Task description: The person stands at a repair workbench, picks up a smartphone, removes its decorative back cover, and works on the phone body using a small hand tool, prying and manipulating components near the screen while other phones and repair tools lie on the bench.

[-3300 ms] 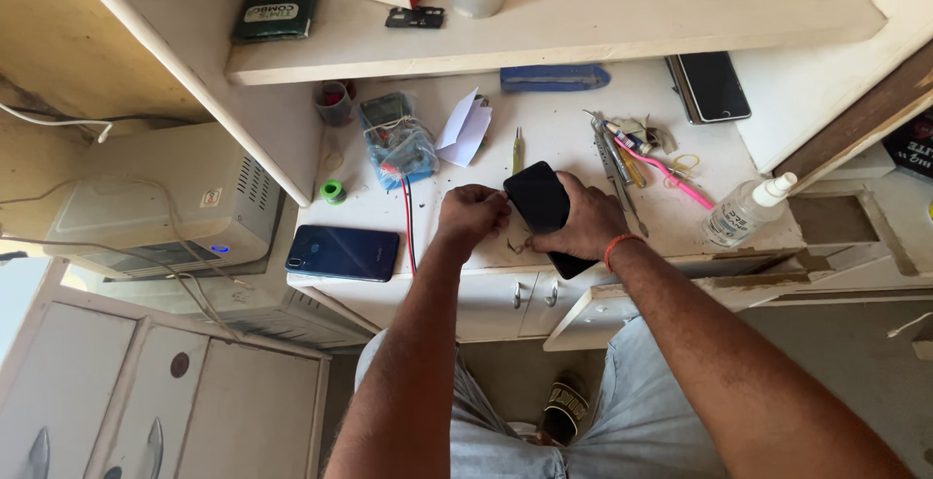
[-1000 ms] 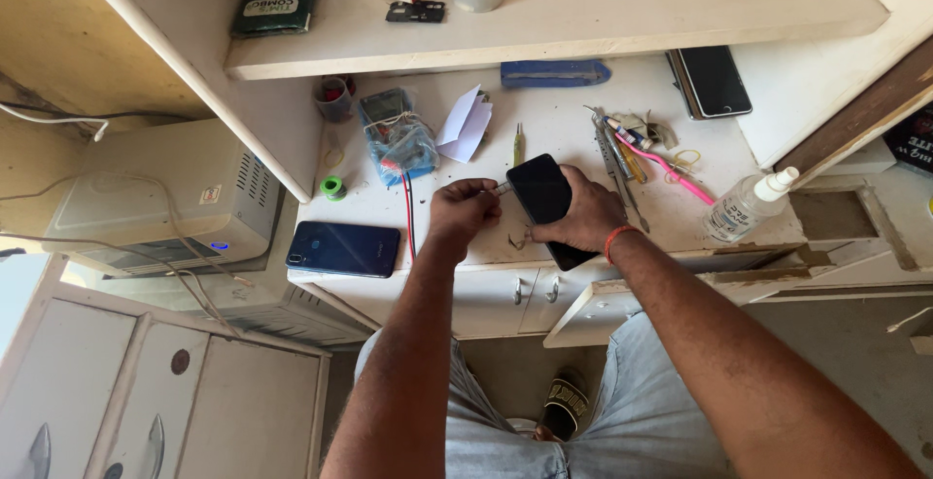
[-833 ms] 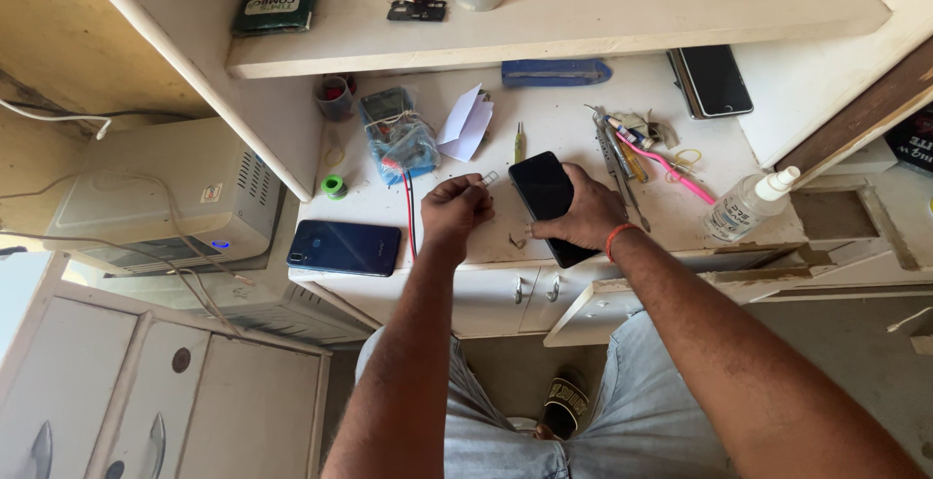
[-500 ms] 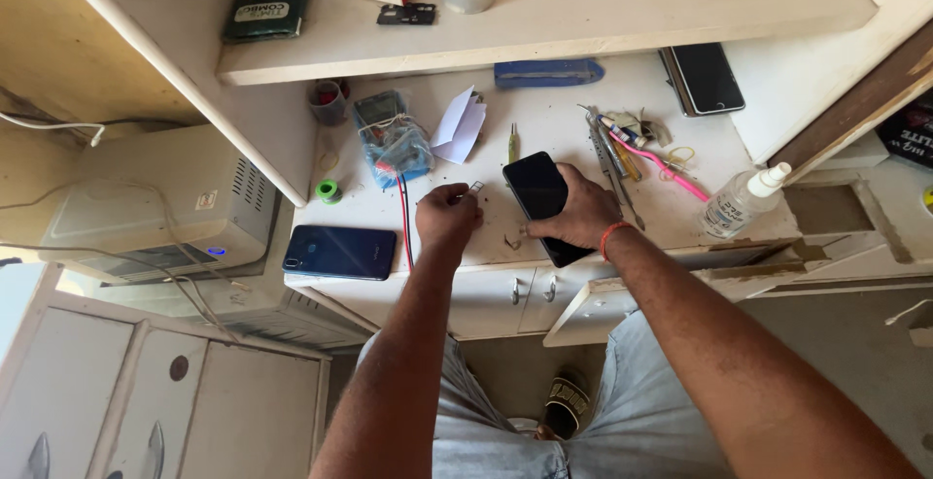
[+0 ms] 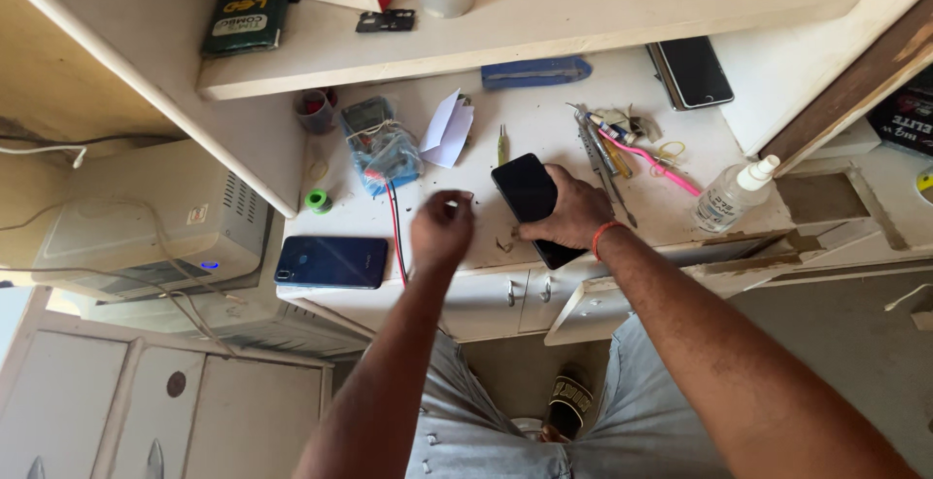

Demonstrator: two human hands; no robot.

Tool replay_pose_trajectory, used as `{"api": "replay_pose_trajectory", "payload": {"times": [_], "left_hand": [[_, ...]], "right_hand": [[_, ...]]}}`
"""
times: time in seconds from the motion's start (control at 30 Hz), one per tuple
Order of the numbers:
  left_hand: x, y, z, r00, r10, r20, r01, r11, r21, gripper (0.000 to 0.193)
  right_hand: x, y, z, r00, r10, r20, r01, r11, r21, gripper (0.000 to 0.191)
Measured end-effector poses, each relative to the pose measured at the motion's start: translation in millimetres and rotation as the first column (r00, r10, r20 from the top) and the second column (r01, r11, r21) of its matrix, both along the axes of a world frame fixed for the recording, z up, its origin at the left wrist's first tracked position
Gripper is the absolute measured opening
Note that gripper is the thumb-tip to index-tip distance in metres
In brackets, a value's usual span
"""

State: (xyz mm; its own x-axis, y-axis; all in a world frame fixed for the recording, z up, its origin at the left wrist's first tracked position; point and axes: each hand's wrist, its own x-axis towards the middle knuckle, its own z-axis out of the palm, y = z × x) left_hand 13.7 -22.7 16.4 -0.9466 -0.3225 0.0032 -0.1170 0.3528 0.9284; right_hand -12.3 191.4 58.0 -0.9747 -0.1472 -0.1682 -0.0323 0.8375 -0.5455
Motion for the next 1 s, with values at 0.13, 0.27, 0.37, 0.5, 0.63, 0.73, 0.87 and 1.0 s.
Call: {"api": "replay_pose_trajectory", "payload": {"times": [0.13,0.27,0.37,0.5,0.63,0.73,0.87,1.0], "left_hand": [[1.3,34.3,-7.2,0.918,-0.321,0.234,0.178,0.858,0.482,0.037],[-2.6,44.0,-11.4,0.877,-0.384,0.288,0.165,0.805,0.57,0.035],[-6.0,35.8,-18.4,0.857,-0.46,0.232,0.191,0.702,0.686,0.031],[-5.4,25.8,-31.8,0.887,-0.435,0.155,0.157,0.6,0.784,0.027],[-2.7,20.3,-42.9,0.953,-0.299,0.048,0.11,0.491,0.864,0.025],[1.3,16.0,-48.8,0.977,-0.209,0.027,0.041,0.311,0.949,0.028],[-4.7,18.9,-50.5,0.99,-0.13,0.063,-0.036,0.197,0.98,0.027],[-6.9,15.8,-47.3,0.967,-0.232,0.101,-0.038,0.261,0.965,0.036]], "right_hand": [[0.9,6.1,2.3,0.999,0.01,0.042,-0.007,0.998,-0.069,0.106],[-3.0,6.7,-1.3,0.998,0.059,0.028,-0.059,0.998,-0.003,0.109],[-7.4,11.7,-13.8,0.996,0.09,0.015,-0.09,0.996,-0.017,0.106],[-25.8,27.6,-36.9,0.969,0.16,0.19,-0.02,0.813,-0.582,0.06],[-48.8,28.2,-55.0,0.969,0.045,0.244,0.145,0.694,-0.706,0.035],[-44.9,10.9,-57.8,0.997,0.011,-0.083,-0.053,0.846,-0.531,0.029],[-22.7,-22.2,-38.2,0.911,0.113,-0.396,-0.239,0.928,-0.285,0.042],[-11.9,-47.2,-18.5,0.853,0.242,-0.462,-0.238,0.969,0.068,0.03]]}}
